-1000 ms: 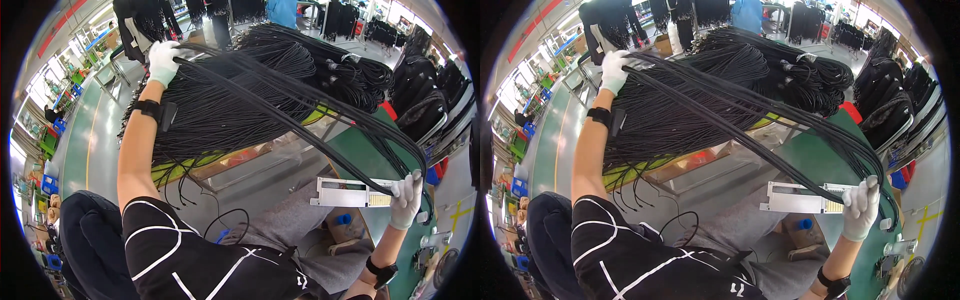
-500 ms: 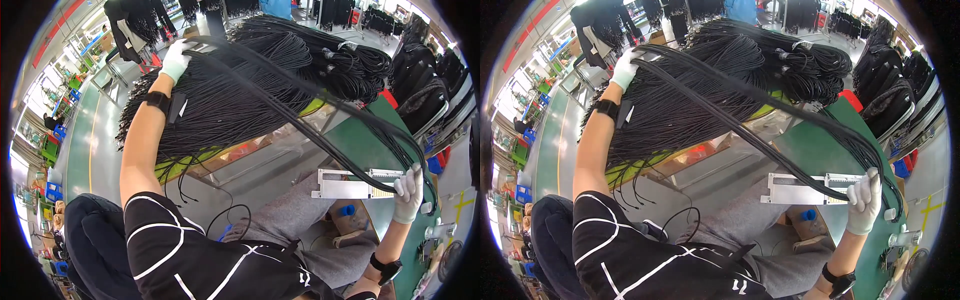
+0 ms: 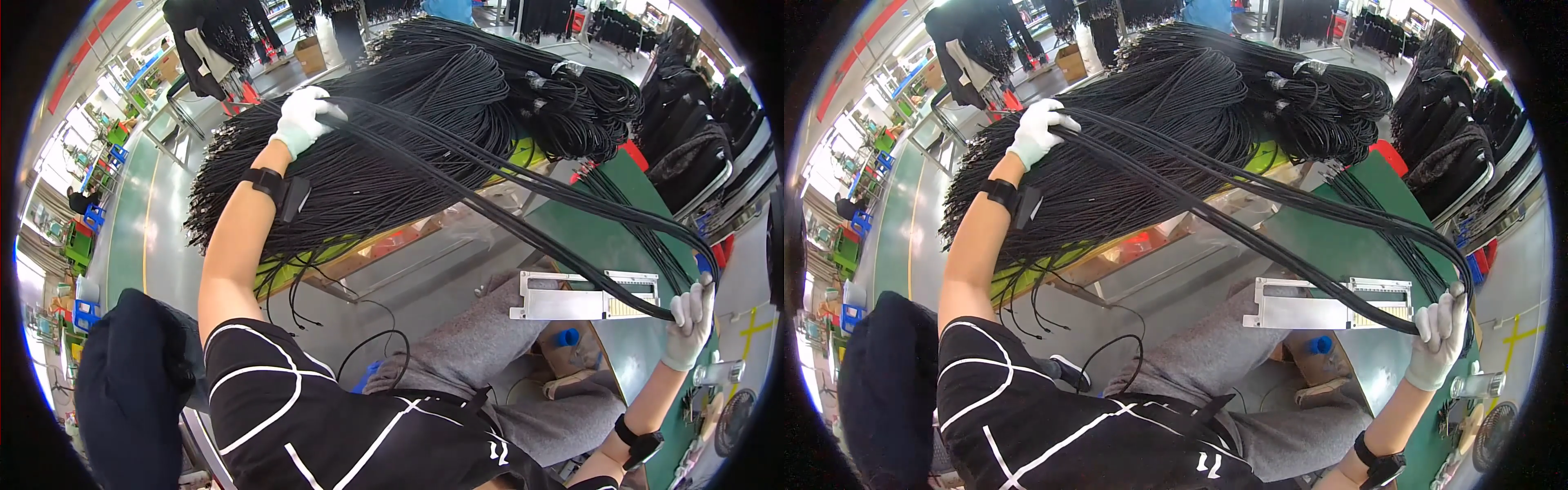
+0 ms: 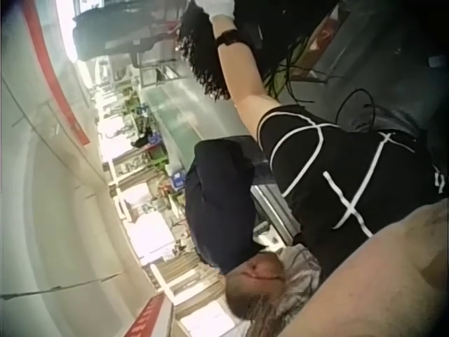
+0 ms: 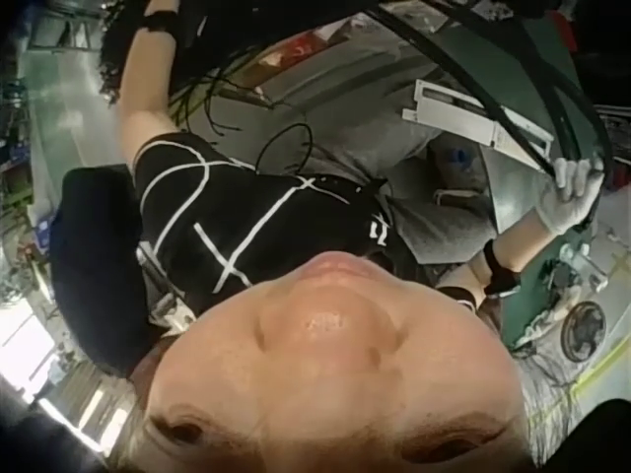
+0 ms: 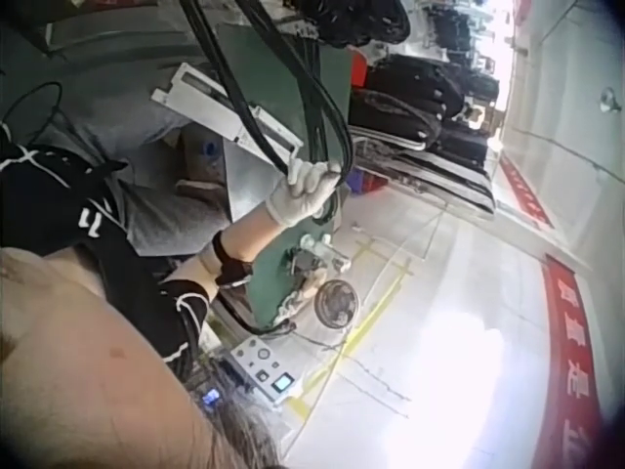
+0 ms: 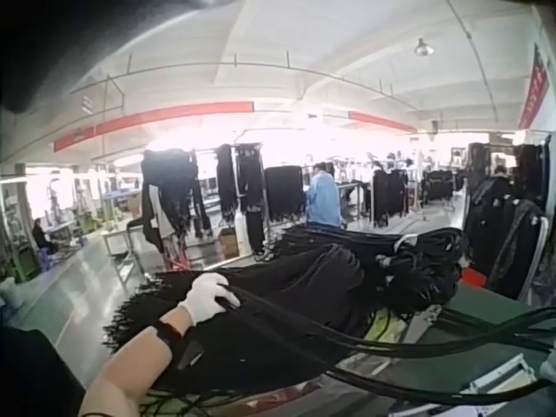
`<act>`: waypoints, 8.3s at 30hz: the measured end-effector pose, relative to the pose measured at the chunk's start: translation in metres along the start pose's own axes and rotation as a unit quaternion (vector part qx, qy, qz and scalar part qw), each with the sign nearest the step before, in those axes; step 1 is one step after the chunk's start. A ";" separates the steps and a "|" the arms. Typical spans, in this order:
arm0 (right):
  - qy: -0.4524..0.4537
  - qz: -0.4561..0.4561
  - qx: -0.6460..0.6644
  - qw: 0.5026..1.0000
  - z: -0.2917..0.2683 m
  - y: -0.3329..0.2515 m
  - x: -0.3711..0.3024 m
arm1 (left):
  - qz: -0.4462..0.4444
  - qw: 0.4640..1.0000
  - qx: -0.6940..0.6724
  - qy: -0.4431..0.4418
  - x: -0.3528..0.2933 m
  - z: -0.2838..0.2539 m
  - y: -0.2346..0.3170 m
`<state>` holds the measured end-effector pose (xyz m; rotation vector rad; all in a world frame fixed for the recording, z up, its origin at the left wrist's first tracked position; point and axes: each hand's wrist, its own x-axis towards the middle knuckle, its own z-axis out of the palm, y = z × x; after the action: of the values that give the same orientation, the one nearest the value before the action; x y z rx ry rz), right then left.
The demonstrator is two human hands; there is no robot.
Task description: The person places wires into a metal jig by hand, moves the jig to a machine to be processed, and then removes the wires from the jig to repeat the process with a new bundle.
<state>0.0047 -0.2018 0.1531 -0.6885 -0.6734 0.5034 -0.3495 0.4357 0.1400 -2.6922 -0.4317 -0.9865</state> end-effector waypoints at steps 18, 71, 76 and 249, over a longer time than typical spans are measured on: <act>0.041 0.046 0.026 0.998 -0.014 0.019 -0.010 | 0.008 0.999 0.028 -0.035 0.046 -0.063 0.000; -0.112 -0.066 -0.118 0.984 0.041 -0.229 -0.130 | 0.492 -0.025 -0.707 -0.507 0.163 -0.010 0.752; -0.048 -0.132 -0.099 0.985 -0.028 -0.245 -0.150 | 0.389 0.127 -0.521 -0.749 0.123 0.025 0.652; 0.041 0.040 -0.820 0.570 -0.108 0.061 -0.071 | 0.228 0.871 -0.419 -0.119 0.039 0.155 0.550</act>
<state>0.0204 -0.2492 0.0192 -2.5154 -0.9128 -0.2912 -0.0354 -0.0172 -0.0165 -3.4122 0.7668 -0.8048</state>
